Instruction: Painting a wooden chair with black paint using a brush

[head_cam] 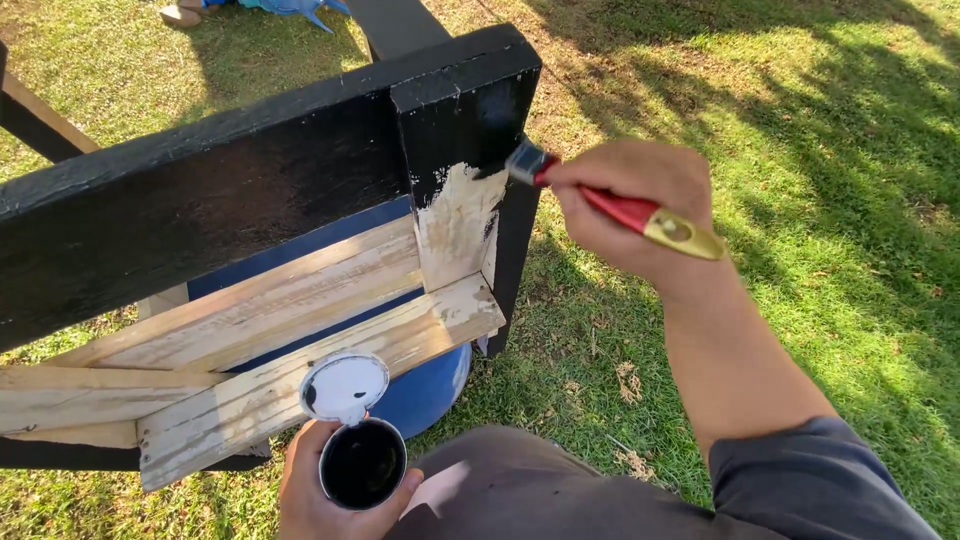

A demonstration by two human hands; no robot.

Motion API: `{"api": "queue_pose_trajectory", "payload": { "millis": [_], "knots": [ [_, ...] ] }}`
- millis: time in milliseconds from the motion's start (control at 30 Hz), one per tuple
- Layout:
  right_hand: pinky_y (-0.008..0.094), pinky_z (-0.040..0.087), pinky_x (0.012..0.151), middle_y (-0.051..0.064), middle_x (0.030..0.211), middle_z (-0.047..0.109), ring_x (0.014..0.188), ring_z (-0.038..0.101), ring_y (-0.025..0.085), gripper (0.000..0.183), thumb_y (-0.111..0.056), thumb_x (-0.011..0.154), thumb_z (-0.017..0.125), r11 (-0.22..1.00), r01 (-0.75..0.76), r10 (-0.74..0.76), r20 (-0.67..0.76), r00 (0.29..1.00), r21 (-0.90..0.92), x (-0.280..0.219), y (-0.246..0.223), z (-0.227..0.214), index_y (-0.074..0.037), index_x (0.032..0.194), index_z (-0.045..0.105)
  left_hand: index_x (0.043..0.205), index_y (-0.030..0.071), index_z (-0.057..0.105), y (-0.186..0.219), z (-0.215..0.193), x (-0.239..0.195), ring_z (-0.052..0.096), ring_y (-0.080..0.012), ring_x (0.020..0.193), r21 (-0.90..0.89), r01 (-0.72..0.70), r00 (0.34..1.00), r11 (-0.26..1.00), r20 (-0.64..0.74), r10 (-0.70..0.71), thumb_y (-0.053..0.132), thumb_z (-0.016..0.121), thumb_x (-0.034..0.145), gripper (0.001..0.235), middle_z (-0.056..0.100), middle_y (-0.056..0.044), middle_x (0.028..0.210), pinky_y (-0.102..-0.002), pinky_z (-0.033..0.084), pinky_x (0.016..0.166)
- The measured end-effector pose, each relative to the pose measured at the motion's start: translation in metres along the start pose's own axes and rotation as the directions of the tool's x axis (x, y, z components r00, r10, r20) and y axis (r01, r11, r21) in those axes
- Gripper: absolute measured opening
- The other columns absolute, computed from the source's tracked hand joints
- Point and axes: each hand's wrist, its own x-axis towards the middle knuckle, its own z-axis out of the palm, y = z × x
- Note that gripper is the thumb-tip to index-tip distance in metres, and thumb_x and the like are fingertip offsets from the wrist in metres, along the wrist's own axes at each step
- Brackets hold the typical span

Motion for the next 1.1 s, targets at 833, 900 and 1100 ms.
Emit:
{"api": "queue_pose_trajectory", "payload": {
  "millis": [833,900,1100],
  "knots": [
    [0.026,0.029,0.031,0.005,0.053,0.053,0.037,0.046,0.010,0.019,-0.006,0.095,0.051,0.976,0.190,-0.216,-0.348,0.912,-0.107,-0.040,-0.006,0.036,-0.002,0.079,0.061,0.116,0.015,0.066,-0.003,-0.005,-0.010,0.063,-0.0181,0.110,-0.055,0.039,0.999,0.998,-0.013,-0.040,0.032,0.100,0.035,0.090,0.068,-0.002,0.113,-0.030,0.047,0.095],
    [0.028,0.026,0.029,0.008,0.051,0.050,0.034,0.040,0.010,0.019,-0.003,0.093,0.052,0.967,0.228,-0.256,-0.454,0.853,-0.117,-0.030,-0.007,0.029,0.001,0.075,0.057,0.114,0.014,0.068,0.002,-0.007,-0.011,0.063,-0.0191,0.109,-0.059,0.013,1.000,0.998,-0.023,-0.014,0.031,0.100,0.035,0.087,0.069,-0.002,0.111,-0.031,0.048,0.094],
    [0.029,0.034,0.031,0.012,0.052,0.055,0.035,0.047,0.015,0.018,0.011,0.078,0.045,0.958,0.206,-0.287,-0.609,0.739,-0.202,0.010,-0.012,0.054,0.007,0.080,0.063,0.117,0.016,0.067,-0.010,-0.002,-0.010,0.062,-0.0222,0.116,-0.024,0.018,1.000,1.000,-0.024,-0.019,0.037,0.100,0.031,0.094,0.067,-0.004,0.120,-0.035,0.049,0.097]
  ]
}}
